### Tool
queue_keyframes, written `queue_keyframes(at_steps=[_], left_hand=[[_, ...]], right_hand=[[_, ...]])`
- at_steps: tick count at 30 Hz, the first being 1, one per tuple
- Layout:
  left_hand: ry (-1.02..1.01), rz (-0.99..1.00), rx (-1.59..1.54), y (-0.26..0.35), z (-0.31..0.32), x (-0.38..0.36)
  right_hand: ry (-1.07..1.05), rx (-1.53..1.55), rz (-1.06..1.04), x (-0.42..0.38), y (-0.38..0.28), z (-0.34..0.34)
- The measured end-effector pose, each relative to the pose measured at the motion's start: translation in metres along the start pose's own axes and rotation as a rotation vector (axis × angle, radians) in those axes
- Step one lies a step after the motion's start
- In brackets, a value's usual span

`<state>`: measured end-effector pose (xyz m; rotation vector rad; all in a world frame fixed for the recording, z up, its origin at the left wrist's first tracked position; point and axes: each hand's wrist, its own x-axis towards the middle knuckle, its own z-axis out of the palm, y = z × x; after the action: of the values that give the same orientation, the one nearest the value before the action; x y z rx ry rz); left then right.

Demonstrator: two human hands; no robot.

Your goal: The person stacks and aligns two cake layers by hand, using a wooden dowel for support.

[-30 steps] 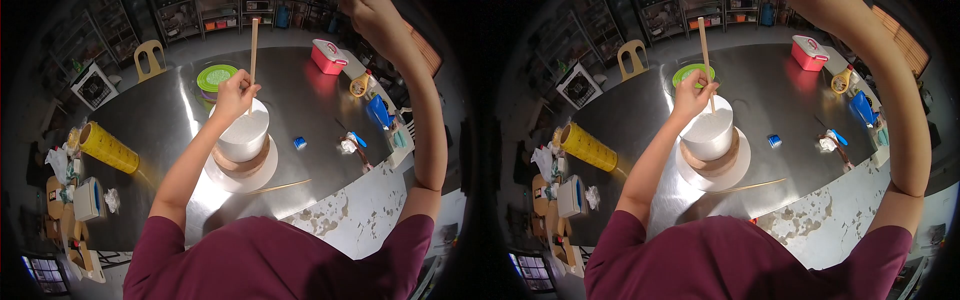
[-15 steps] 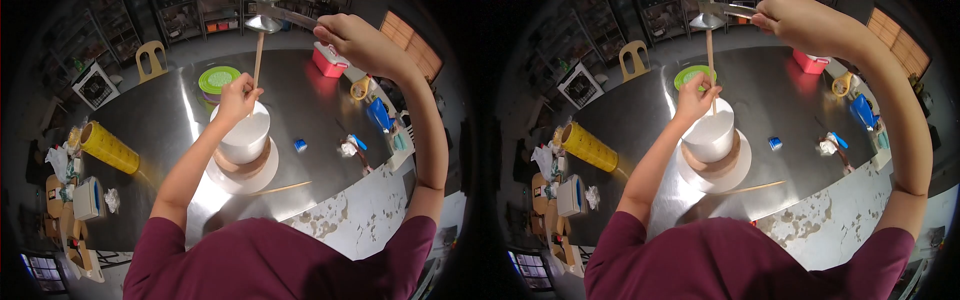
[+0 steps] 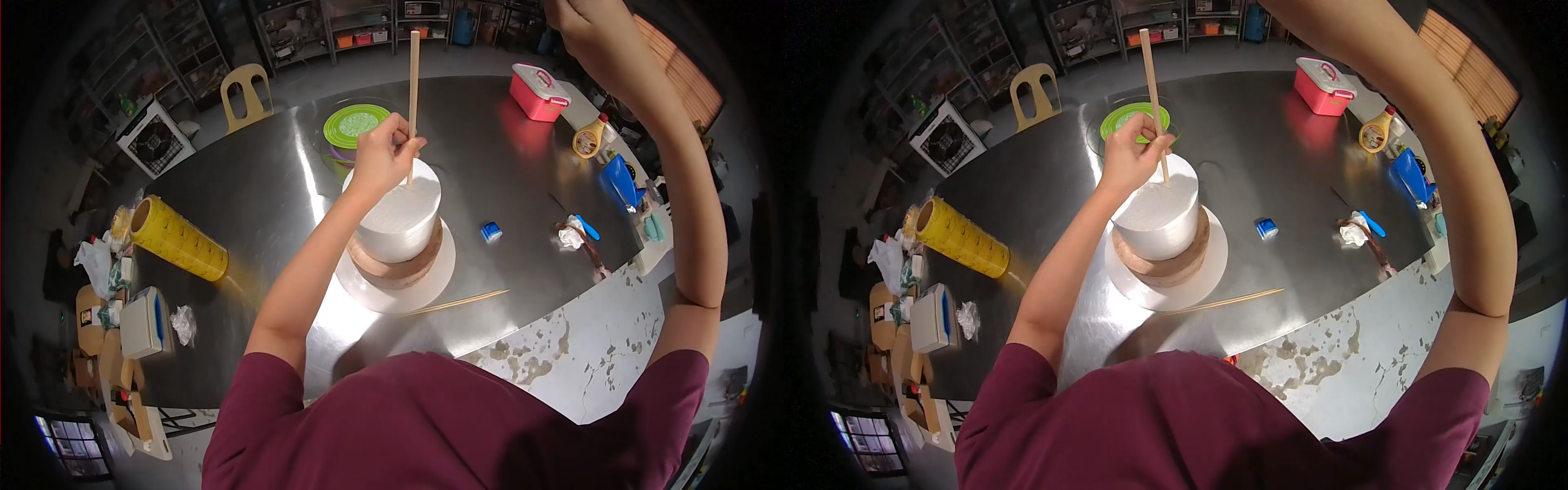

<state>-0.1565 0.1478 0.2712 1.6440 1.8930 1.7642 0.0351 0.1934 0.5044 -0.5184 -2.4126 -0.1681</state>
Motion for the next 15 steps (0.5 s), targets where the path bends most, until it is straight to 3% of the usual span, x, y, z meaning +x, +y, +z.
queue_keyframes(at_steps=[2, 4, 6, 9, 10, 13, 15], left_hand=[[0.006, 0.003, -0.020, 0.000, 0.001, 0.003], [0.013, 0.009, -0.028, -0.003, 0.002, 0.001], [0.001, 0.024, -0.017, -0.001, 0.000, 0.001], [0.000, 0.010, -0.008, 0.001, 0.001, 0.001], [0.001, 0.001, -0.004, 0.001, 0.002, 0.001], [0.002, 0.027, 0.024, -0.002, 0.003, 0.002], [-0.007, 0.020, 0.035, 0.002, 0.001, 0.002]], right_hand=[[0.013, 0.050, 0.058, 0.004, 0.010, 0.007], [-0.314, -0.033, -0.065, -0.004, 0.000, -0.002], [-0.577, -0.081, 0.092, 0.006, -0.020, -0.013], [-0.141, -0.019, -0.212, 0.007, 0.005, 0.003], [-0.056, -0.025, -0.052, -0.002, -0.009, -0.005], [-0.105, 0.028, -0.057, 0.003, 0.004, 0.005], [-0.273, 0.077, 0.089, -0.003, 0.002, 0.005]])
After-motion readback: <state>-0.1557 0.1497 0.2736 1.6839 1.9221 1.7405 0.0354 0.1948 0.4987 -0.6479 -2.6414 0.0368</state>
